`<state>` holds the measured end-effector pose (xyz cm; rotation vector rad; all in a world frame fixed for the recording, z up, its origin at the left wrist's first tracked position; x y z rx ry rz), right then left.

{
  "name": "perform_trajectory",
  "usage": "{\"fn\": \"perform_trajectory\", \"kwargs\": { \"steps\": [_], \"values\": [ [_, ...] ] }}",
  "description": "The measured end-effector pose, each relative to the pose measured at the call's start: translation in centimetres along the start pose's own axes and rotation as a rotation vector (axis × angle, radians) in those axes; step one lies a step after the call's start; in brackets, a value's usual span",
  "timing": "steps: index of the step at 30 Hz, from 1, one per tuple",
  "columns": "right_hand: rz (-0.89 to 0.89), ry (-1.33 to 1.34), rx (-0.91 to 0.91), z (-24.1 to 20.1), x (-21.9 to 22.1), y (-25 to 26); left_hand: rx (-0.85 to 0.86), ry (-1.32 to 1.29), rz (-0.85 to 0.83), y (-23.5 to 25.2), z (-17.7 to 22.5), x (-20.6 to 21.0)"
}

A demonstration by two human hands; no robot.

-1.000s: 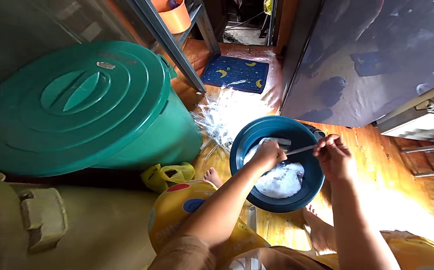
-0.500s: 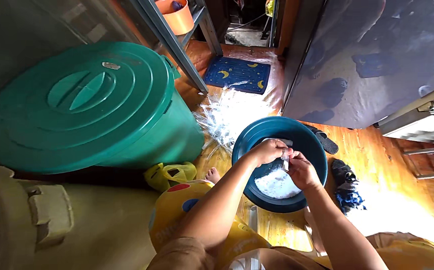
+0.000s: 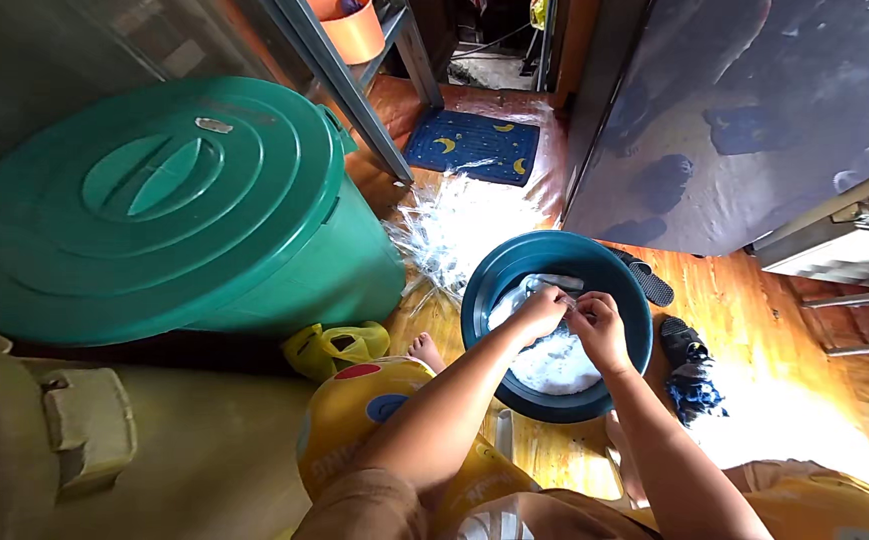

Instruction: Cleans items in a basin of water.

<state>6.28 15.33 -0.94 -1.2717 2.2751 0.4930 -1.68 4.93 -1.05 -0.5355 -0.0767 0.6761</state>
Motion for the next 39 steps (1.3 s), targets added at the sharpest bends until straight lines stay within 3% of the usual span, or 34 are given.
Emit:
{"fn": "perform_trajectory", "kwargs": {
  "steps": [5, 11, 15, 18, 21, 27, 30, 35, 39],
  "values": [
    [-0.083, 0.474, 0.427, 3.2, 1.4, -0.2, 0.091, 0.012, -0.111, 0.0, 0.5, 0.5],
    [-0.084, 0.614, 0.594, 2.6, 1.7, -1.2, 0.087, 0.1, -0.001, 0.0, 0.6, 0.0],
    [-0.066, 0.587, 0.49, 1.5, 2.0, -1.1, 0.074, 0.07, 0.067, 0.3, 0.0, -0.1],
    [-0.055, 0.381, 0.31, 0.5, 1.8, -0.6, 0.009, -0.096, 0.131, 0.1, -0.5, -0.2],
    [-0.016, 0.231, 0.201, 0.1, 1.3, -0.2, 0.015, -0.164, 0.087, -0.2, -0.3, 0.2],
    [0.205, 0.502, 0.289, 0.2, -2.4, 0.9, 0.221, -0.086, -0.109, -0.6, 0.7, 1.8],
    [0.352, 0.547, 0.247, -0.7, -6.1, 1.5, 0.251, -0.22, -0.179, -0.6, 0.7, 2.3],
    [0.45, 0.634, -0.05, -4.5, -9.6, 1.1, 0.13, -0.378, -0.267, -0.7, 0.1, 3.4],
    [0.32, 0.576, -0.261, -8.8, -9.0, 0.3, -0.011, -0.448, -0.268, -1.2, -0.8, 4.2]
  ]
}}
Point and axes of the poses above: each hand's wrist, its own y-axis towards the middle knuckle, its own x-axis out of the palm, z = x × y, the point moved 8 cm from there along y, towards the middle knuckle, and after that the axes turned 12 degrees about -y, right-handed, at the moved point
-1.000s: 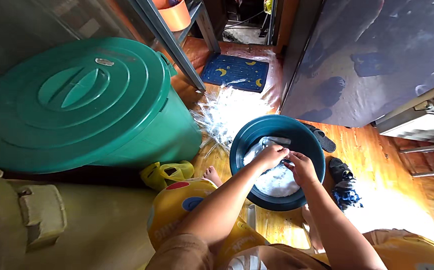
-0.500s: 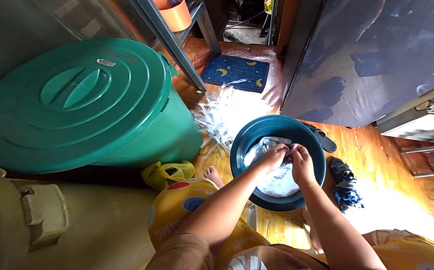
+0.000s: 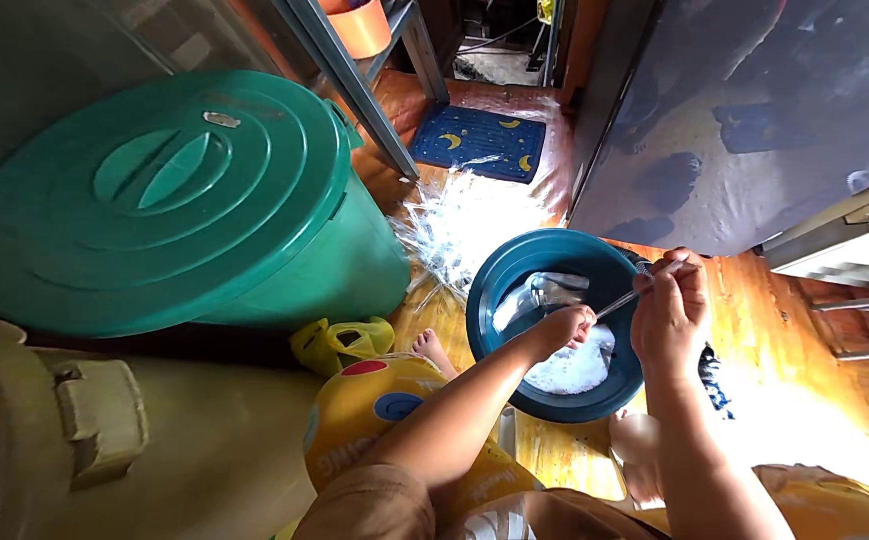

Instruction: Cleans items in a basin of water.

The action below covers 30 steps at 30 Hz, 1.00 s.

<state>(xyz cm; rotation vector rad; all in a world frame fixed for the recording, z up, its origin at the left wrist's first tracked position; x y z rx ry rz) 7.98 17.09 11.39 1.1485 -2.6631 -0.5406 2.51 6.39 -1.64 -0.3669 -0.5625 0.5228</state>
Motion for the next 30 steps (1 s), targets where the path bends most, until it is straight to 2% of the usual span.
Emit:
{"fn": "perform_trajectory", "kwargs": {
  "steps": [2, 3, 5, 8, 10, 12, 15, 17, 20, 23, 27, 30],
  "values": [
    [-0.14, -0.165, -0.013, -0.4, 1.8, 0.0, -0.055, -0.107, 0.052, 0.3, -1.5, -0.6],
    [-0.218, -0.274, 0.0, -0.6, 3.0, 0.2, -0.109, -0.023, 0.107, 0.2, -2.2, -1.1],
    [-0.363, -0.47, 0.024, -0.9, 5.5, 1.0, -0.282, 0.367, 0.144, -0.3, -3.5, -2.0],
    [-0.506, -0.628, -0.021, -0.8, 9.5, 2.9, -0.5, 0.904, 0.069, -0.7, -5.0, -2.8],
    [-0.496, -0.641, -0.102, -1.1, 11.4, 4.6, -0.544, 1.055, 0.074, -1.1, -4.6, -2.8],
    [-0.435, -0.628, -0.179, -2.8, 12.4, 6.4, -0.518, 1.078, 0.095, -0.9, -3.9, -2.9],
    [-0.267, -0.572, -0.292, -5.4, 12.0, 8.4, -0.459, 1.072, 0.144, -0.8, -2.7, -2.9],
    [-0.231, -0.614, -0.269, -5.0, 11.1, 9.1, -0.441, 1.094, 0.157, -0.8, -2.4, -2.9],
    [-0.34, -0.818, -0.056, -0.3, 9.5, 9.2, -0.393, 1.164, 0.139, -1.2, -1.9, -2.7],
    [-0.607, -1.044, 0.174, 7.7, 8.0, 6.7, -0.478, 1.204, 0.11, -2.4, -1.1, -2.2],
    [-0.94, -1.305, 0.369, 17.1, 6.3, 1.5, -0.549, 1.248, 0.122, -2.8, -1.4, -2.3],
    [-1.042, -1.416, 0.427, 20.2, 5.8, -0.3, -0.548, 1.272, 0.134, -2.8, -1.6, -2.4]
  ]
}}
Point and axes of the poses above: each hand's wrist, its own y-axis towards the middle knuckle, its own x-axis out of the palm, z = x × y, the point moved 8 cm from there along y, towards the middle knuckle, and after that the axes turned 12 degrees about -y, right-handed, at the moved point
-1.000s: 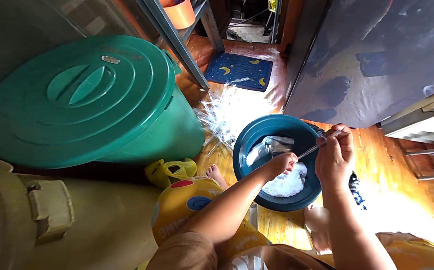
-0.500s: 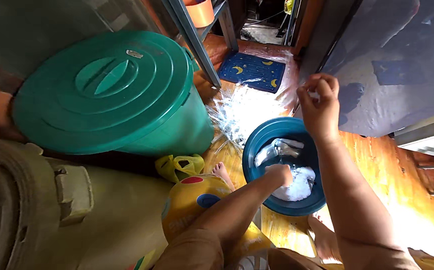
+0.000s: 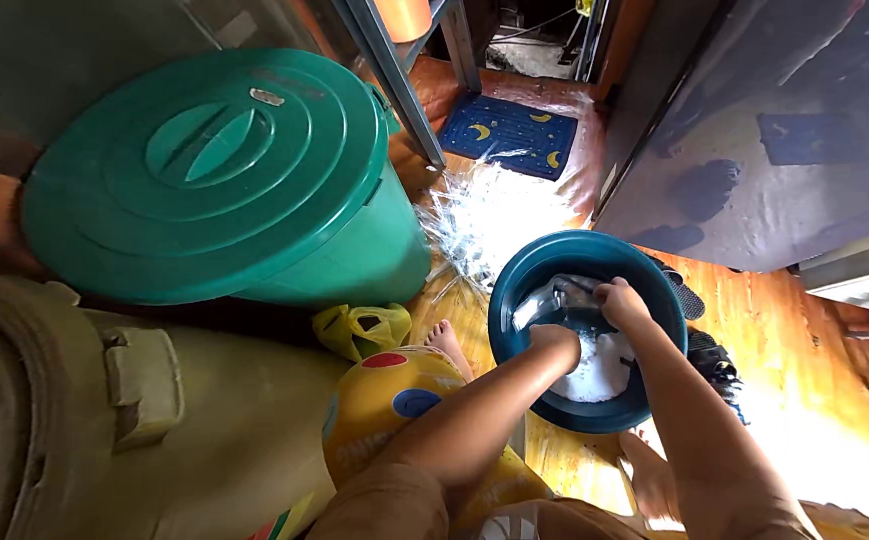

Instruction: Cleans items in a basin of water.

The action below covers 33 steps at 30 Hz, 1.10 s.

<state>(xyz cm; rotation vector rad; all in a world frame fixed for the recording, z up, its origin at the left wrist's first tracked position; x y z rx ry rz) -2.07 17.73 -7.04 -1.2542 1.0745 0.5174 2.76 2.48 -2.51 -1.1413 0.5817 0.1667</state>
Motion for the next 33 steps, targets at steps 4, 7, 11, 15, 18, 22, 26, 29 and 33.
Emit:
{"fn": "perform_trajectory", "kwargs": {
  "steps": [4, 7, 11, 15, 18, 22, 26, 29, 33],
  "values": [
    [0.034, 0.003, -0.116, -1.4, 0.9, 1.1, -0.034, 0.01, -0.008, -0.2, -0.1, -0.1],
    [0.038, -0.036, -0.189, -2.6, 1.3, 1.7, -0.057, -0.03, 0.049, -0.3, -0.7, -1.4],
    [0.051, -0.092, -0.221, -3.3, 1.4, 1.9, -0.034, -0.167, 0.257, 0.5, -2.0, -4.6],
    [0.262, -0.024, -0.389, -4.7, -2.3, -0.7, 0.059, -0.298, 0.439, 0.2, -2.0, -7.5],
    [0.424, 0.01, -0.523, -5.8, -5.8, -4.1, 0.143, -0.325, 0.58, -1.0, -1.5, -9.0],
    [0.609, 0.042, -0.638, -5.3, -8.1, -7.0, 0.238, -0.29, 0.695, -2.0, -0.9, -9.9],
    [0.708, 0.14, -0.711, -4.8, -9.2, -8.9, 0.291, -0.284, 0.682, -2.1, -0.3, -9.9],
    [0.732, 0.15, -0.7, -4.2, -9.4, -9.5, 0.302, -0.301, 0.647, -1.7, -0.3, -9.7],
    [0.755, 0.258, -0.562, -1.5, -10.0, -9.4, 0.292, -0.311, 0.599, -1.4, -0.8, -9.8]
  ]
}}
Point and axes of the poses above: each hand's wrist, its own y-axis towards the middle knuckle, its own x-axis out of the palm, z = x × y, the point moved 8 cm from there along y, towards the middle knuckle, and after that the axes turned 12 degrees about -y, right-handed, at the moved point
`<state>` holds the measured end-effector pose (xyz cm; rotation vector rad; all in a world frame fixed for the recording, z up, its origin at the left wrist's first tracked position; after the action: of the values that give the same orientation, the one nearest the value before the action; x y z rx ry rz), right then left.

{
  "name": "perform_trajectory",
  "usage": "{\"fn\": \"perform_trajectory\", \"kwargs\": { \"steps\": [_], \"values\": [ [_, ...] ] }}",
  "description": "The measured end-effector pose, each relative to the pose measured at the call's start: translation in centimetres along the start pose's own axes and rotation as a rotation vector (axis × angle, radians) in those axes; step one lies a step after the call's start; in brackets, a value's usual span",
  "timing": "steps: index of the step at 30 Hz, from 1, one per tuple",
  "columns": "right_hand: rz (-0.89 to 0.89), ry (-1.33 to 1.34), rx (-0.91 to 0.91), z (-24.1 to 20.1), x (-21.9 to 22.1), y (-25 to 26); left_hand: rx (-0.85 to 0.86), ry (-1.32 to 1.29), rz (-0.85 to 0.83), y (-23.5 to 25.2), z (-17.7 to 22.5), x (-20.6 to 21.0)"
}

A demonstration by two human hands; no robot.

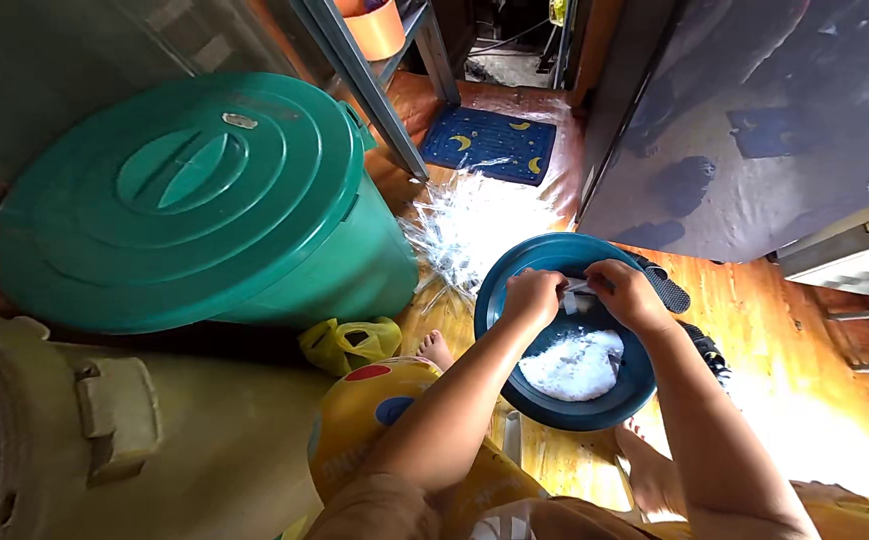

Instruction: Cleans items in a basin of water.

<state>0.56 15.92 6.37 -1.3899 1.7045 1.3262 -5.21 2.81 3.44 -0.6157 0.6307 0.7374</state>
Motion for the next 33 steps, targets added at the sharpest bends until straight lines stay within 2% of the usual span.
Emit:
{"fn": "perform_trajectory", "kwargs": {
  "steps": [3, 6, 9, 11, 13, 15, 18, 21, 23, 25, 28, 29, 31, 33],
  "values": [
    [0.034, 0.068, 0.122, 1.6, -0.6, -0.8, -0.034, 0.042, -0.064, 0.1, -0.5, 0.5],
    [0.038, 0.084, 0.103, 1.2, -0.6, -1.3, 0.042, -0.017, -0.117, 0.0, -0.1, 1.4],
    [0.033, 0.088, 0.031, -0.6, -0.7, -1.2, 0.157, -0.168, -0.046, -0.4, 1.6, 0.9],
    [0.074, 0.074, 0.024, -1.0, -1.2, -1.1, 0.168, -0.219, 0.021, -0.3, 1.8, 0.2],
    [0.127, 0.053, 0.118, 0.1, -1.9, -1.3, 0.169, -0.251, 0.041, -0.4, 1.8, -0.5],
    [0.145, 0.083, 0.297, 2.0, -2.2, -1.9, 0.177, -0.264, 0.037, -0.8, 2.0, -0.9],
    [0.126, 0.315, 0.471, 3.1, -1.9, -2.9, 0.17, -0.251, 0.008, -1.9, 2.9, -1.6],
    [0.03, 0.611, 0.396, 1.8, -0.3, -3.5, 0.155, -0.191, -0.012, -3.3, 3.4, -2.5],
    [-0.039, 0.67, 0.359, 0.5, 0.3, -3.8, 0.137, -0.146, -0.012, -4.2, 3.3, -3.1],
    [-0.049, 0.533, 0.462, 0.2, 0.6, -4.4, 0.107, -0.1, -0.026, -5.3, 2.9, -3.6],
    [-0.09, 0.061, 0.521, 0.8, 2.3, -5.6, 0.098, -0.05, -0.05, -7.1, 2.1, -3.5],
    [-0.146, 0.027, 0.524, 1.1, 3.5, -6.0, 0.092, -0.028, -0.06, -7.4, 1.8, -3.0],
    [-0.193, 0.12, 0.501, 1.3, 4.9, -6.0, 0.041, 0.036, -0.08, -7.6, 1.5, -1.6],
    [-0.057, 0.215, 0.477, 1.2, 3.8, -4.5, 0.004, 0.063, -0.107, -7.7, 2.1, 0.5]
  ]
}}
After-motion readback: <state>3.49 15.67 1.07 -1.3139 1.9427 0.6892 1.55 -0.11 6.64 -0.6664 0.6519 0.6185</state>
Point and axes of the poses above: each hand's wrist, its own y-axis towards the middle knuckle, its own x-axis out of the palm, z = x × y, the point moved 8 cm from there along y, towards the middle knuckle, and after that the axes turned 12 degrees about -y, right-handed, at the moved point
